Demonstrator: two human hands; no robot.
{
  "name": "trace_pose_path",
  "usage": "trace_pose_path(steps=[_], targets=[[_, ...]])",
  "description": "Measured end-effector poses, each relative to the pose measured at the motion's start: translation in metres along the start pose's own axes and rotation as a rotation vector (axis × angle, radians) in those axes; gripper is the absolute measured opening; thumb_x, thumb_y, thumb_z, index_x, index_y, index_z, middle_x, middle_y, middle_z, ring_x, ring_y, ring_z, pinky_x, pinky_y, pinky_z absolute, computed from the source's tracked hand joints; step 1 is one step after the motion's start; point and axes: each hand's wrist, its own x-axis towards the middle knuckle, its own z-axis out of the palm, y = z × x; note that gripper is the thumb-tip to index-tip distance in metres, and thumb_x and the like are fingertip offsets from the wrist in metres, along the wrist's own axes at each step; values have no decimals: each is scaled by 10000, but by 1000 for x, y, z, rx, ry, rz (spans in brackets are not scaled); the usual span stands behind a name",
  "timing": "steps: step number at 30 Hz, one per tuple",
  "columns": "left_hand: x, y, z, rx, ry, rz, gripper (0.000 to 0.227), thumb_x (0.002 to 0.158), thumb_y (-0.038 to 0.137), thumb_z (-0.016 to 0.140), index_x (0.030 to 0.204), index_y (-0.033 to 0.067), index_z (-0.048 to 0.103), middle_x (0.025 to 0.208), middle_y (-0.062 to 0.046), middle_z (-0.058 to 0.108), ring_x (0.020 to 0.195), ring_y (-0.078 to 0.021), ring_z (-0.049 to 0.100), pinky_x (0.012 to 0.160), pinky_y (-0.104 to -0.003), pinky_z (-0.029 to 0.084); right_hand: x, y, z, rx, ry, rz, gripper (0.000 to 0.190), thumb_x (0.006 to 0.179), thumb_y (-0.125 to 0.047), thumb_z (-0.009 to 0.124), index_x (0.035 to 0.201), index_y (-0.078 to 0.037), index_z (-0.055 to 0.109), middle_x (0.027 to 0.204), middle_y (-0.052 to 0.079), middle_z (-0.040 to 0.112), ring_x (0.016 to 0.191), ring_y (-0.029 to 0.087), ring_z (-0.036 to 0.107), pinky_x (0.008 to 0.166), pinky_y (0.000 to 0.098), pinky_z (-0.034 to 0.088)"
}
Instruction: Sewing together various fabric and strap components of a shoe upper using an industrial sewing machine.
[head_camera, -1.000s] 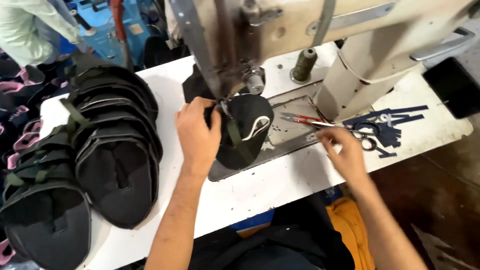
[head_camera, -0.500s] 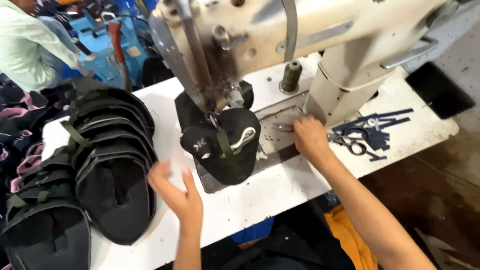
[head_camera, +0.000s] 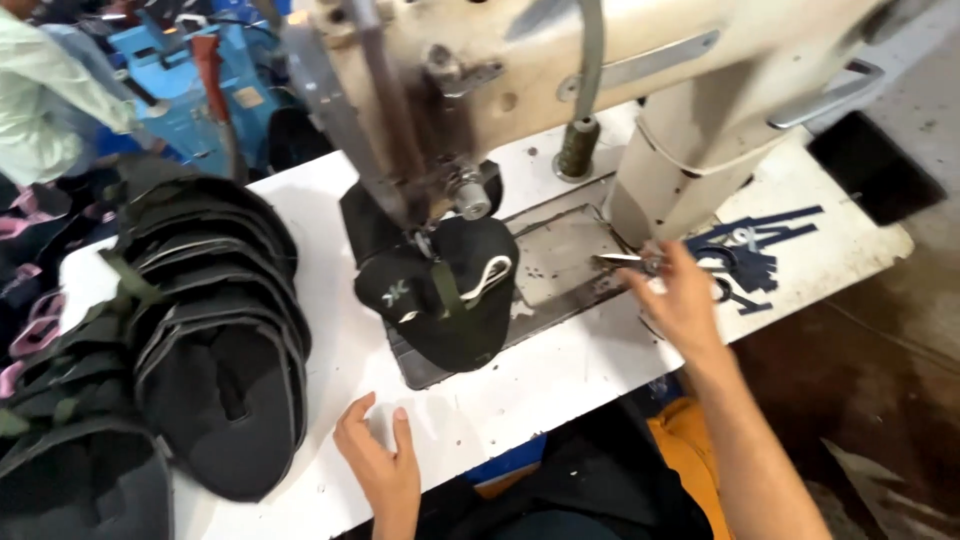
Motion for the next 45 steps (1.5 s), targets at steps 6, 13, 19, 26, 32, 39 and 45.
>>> trace_pose_path(steps=[6, 13, 19, 26, 32, 39, 45], targets=[[2, -4, 5, 11, -21, -83, 389, 929, 128, 674, 1265, -20, 542, 1283, -162, 575, 1224, -355, 477, 993, -455, 432, -10, 44, -70, -585, -57, 34, 356, 874, -154, 697, 1229, -140, 717, 1221, 75, 690, 889, 314, 708, 764, 427, 578], [-1, -18, 10, 7, 31, -22, 392, 906, 141, 703, 1232, -15, 554, 1249, -141, 618, 1178, -345, 511, 971, -453, 445, 7, 35, -76, -760, -325, 32, 362, 853, -273, 725, 1196, -158, 718, 1212, 56, 656, 961, 307, 702, 809, 421, 587], [-6, -61, 23, 36, 38, 35, 365, 864, 122, 732, 1164, -9, 569, 1211, -163, 617, 1173, -347, 525, 947, -451, 478, -39, 121, -82, -187, -263, 256, 344, 765, -212, 781, 1075, -63, 763, 959, 119, 765, 859, 251, 737, 800, 360, 571], [-3, -63, 27, 107, 29, 73, 341, 868, 134, 767, 1125, -1, 589, 1189, -160, 625, 1167, -348, 521, 965, -470, 453, -103, 70, -90, 112, -72, 529, 342, 852, -277, 770, 1065, -15, 716, 866, 157, 755, 816, 291, 669, 756, 390, 541], [-5, -40, 20, 99, 22, 58, 353, 877, 114, 734, 1170, 8, 568, 1243, -137, 620, 1191, -350, 509, 977, -460, 433, -99, 46, -70, -51, -237, 384, 376, 754, -212, 767, 1092, -57, 712, 922, 150, 760, 845, 269, 742, 770, 377, 565], [0, -13, 10, 85, 1, 42, 377, 867, 92, 726, 1191, -6, 558, 1249, -129, 626, 1195, -365, 493, 981, -464, 408, -34, -27, -29, -290, -155, 182, 293, 796, -234, 714, 995, -19, 689, 951, 188, 686, 853, 399, 664, 740, 482, 532], [3, -3, 7, 107, -9, 28, 401, 847, 78, 731, 1208, -5, 578, 1215, -130, 636, 1188, -369, 505, 1012, -477, 398, 12, -13, 16, -516, -146, 94, 243, 803, -198, 689, 982, -35, 667, 1044, 163, 682, 907, 385, 683, 790, 483, 556]])
